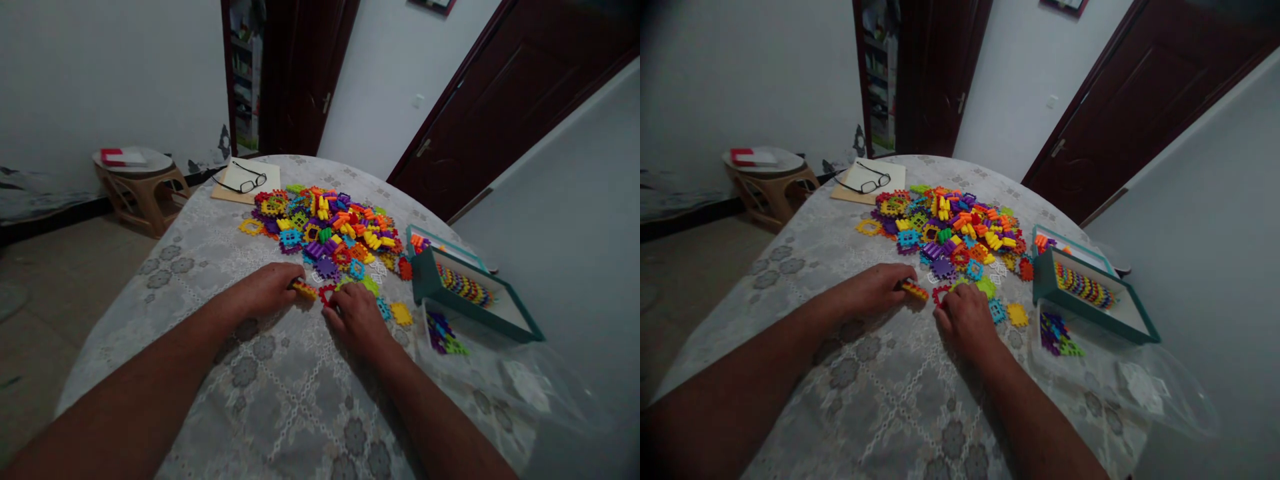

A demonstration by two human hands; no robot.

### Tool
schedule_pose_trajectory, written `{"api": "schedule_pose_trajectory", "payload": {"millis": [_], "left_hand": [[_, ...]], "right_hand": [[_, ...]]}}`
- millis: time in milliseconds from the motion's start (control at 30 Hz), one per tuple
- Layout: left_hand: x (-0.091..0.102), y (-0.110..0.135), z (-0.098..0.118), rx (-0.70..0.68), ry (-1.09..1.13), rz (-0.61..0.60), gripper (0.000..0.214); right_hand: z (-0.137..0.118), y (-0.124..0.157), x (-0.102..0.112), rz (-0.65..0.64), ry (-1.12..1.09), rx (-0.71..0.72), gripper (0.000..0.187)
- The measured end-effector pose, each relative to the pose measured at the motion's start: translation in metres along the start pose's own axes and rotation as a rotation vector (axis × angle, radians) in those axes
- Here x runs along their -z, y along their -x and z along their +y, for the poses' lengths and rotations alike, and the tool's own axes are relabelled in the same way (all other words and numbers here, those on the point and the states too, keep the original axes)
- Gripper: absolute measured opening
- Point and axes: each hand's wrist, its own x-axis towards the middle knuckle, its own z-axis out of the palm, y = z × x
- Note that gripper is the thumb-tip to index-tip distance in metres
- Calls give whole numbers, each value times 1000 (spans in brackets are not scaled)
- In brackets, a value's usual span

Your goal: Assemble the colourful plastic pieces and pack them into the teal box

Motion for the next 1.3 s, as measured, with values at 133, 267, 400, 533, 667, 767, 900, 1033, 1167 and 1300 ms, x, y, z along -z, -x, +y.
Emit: {"api": "schedule_pose_trajectory", "payload": {"millis": [133,267,400,533,667,767,900,1033,1167,1300], "left_hand": [[-5,-2,-3,-40,36,10,32],[-9,-2,2,-75,74,12,25],[-12,-2,9,-71,43,-2,19],[-20,-4,13,-107,57,1,17],[-28,-2,17,-72,47,19,28],[-30,0,20,-33,-14,33,44],[-31,3,21,-92,-97,19,48],[-32,3,19,-176,-128,36,38],[-32,1,12,-199,-100,73,52],[-32,0,9,-177,-78,69,56]], "right_hand": [[-2,-4,-7,26,70,17,14],[7,-3,-12,142,-18,-6,16],[13,-4,-13,263,-149,-48,22],[10,-5,-15,286,-224,-30,24],[8,-5,-16,266,-241,-31,25],[6,-6,-14,255,-270,-19,27],[2,-8,-10,257,-377,32,28],[-2,-8,-13,270,-489,30,31],[-4,-5,-14,258,-570,-38,35],[-4,-4,-11,272,-571,-17,35]]}}
